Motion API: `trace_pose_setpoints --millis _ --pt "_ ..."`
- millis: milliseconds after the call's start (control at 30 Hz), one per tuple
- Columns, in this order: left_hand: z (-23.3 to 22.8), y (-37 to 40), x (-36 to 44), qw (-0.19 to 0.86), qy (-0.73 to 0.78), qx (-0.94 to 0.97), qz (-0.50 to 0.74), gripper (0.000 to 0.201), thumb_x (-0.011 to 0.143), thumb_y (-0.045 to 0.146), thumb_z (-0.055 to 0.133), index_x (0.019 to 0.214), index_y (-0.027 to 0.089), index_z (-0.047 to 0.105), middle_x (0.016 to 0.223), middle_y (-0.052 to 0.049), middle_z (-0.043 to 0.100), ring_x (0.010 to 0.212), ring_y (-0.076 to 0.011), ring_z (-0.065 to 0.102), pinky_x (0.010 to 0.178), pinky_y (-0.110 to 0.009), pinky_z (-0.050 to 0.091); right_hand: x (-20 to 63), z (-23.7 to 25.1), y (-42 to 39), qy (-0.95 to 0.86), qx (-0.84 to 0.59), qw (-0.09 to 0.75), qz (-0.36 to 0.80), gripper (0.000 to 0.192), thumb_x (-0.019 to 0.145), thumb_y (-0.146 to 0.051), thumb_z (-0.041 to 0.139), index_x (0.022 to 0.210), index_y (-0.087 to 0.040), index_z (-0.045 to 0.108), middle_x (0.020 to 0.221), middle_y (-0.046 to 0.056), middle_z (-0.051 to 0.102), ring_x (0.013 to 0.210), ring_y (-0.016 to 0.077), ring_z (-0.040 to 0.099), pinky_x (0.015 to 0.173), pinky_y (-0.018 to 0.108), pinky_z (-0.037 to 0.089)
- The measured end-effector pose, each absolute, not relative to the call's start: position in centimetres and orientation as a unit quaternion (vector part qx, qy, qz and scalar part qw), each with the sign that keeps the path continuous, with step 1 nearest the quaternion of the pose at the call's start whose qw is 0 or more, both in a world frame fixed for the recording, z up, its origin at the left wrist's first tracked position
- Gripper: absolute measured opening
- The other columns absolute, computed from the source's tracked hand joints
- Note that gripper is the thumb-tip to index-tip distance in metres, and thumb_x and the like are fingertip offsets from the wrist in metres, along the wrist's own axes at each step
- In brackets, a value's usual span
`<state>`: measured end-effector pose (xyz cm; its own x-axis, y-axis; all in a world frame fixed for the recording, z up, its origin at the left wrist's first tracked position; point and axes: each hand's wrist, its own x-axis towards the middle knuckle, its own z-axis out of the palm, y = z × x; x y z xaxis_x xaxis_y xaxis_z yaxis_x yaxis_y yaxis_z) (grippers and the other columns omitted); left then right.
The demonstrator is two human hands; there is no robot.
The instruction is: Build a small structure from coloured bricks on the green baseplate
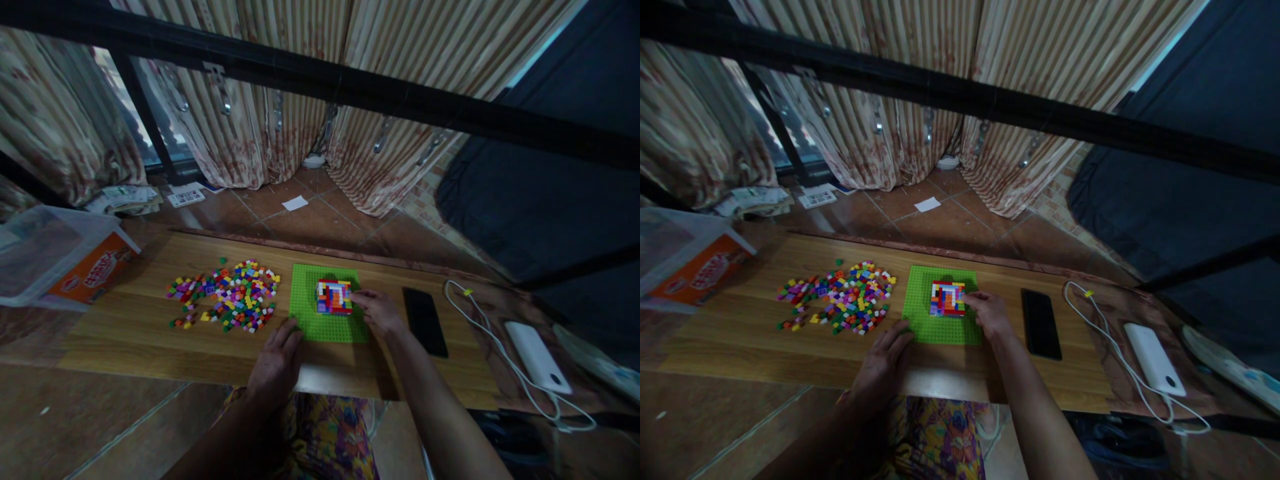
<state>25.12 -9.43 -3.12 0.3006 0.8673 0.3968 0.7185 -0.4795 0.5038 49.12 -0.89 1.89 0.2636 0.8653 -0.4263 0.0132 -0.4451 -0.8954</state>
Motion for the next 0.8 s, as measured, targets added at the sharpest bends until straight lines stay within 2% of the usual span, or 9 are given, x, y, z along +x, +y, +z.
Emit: trace_pose_setpoints --millis 367,567,800 --pt "-2.84 -9.0 25.11 0.125 0.491 0.805 0.309 0.024 0.087 0.011 0.045 0.106 0.018 0.059 0.121 -0.01 0.06 0.103 -0.0223 0.058 0.087 -0.04 0.053 49.23 1.85 -0.5 -0.339 -0.695 0.399 0.492 0.03 0.05 -0.038 0.08 0.064 -0.018 0.063 0.045 -0.007 0.048 0.039 0.0055 0.036 0.039 0.019 0.018" --pt "-2.98 -9.1 25.14 0.124 0.497 0.804 0.302 0.027 0.084 0.007 0.046 0.105 0.018 0.059 0.123 -0.01 0.059 0.111 -0.0236 0.055 0.093 -0.042 0.051 49.09 1.82 -0.48 -0.348 -0.697 0.406 0.478 0.027 0.051 -0.036 0.08 0.063 -0.017 0.064 0.045 -0.006 0.05 0.039 0.0052 0.035 0.038 0.02 0.019" --pt "-3.5 -9.1 25.06 0.107 0.498 0.8 0.316 0.031 0.082 0.006 0.049 0.107 0.021 0.059 0.122 -0.007 0.06 0.11 -0.0224 0.056 0.09 -0.039 0.053 48.99 1.46 -0.2 -0.342 -0.689 0.426 0.476 0.029 0.046 -0.034 0.083 0.06 -0.017 0.064 0.044 -0.006 0.051 0.038 0.006 0.036 0.037 0.02 0.02"
